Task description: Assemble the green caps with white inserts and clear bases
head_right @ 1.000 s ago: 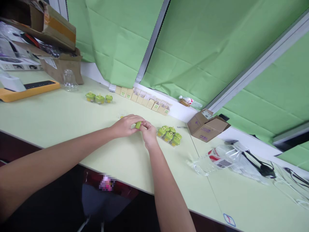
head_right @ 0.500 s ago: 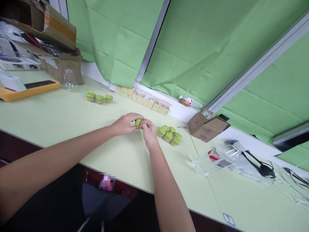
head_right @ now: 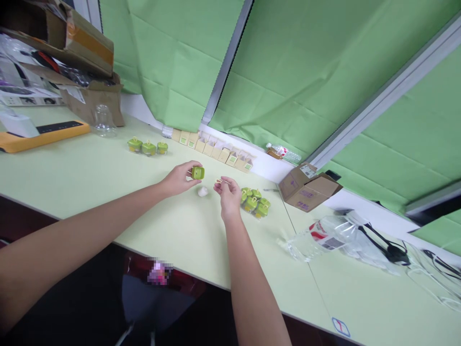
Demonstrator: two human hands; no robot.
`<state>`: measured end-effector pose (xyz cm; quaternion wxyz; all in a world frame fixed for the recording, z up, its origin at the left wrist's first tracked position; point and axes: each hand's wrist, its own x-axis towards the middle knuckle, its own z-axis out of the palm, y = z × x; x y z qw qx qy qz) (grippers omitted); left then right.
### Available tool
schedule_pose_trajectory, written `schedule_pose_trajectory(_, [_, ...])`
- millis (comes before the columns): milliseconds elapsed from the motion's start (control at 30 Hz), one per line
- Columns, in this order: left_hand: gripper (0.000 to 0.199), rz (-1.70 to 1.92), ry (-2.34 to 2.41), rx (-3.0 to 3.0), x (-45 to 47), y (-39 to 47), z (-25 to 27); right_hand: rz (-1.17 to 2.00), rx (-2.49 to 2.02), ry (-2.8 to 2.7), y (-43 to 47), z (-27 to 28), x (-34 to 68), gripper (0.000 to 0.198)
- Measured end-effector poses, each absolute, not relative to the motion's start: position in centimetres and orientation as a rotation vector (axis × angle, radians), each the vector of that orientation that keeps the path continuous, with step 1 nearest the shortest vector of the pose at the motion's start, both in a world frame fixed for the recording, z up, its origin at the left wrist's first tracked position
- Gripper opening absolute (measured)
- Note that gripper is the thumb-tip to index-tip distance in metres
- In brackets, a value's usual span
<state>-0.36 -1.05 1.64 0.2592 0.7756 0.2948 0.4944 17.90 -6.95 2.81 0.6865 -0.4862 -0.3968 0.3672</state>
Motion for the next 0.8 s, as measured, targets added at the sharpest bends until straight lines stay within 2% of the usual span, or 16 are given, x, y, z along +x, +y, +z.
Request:
schedule_pose_trajectory(167, [0.04, 1.319, 0.768, 2.155, -0.2, -1.3, 1.5, 0.787, -1.089, -1.067, -7.3, 2.9, 17.5, 0.028])
schedule_pose_trajectory(433, [0.038, 1.293, 0.744, 2.268, 0.7, -2.5, 1.8, 0.385, -1.243, -1.431, -7.6, 2.1, 16.9, 0.023])
schedule_pose_trajectory(800, [0.043, 1.309, 0.636, 2.383, 1.5, -3.6, 2.0, 0.123, -1.448, -1.422, -8.8, 2.8, 15.5, 0.019])
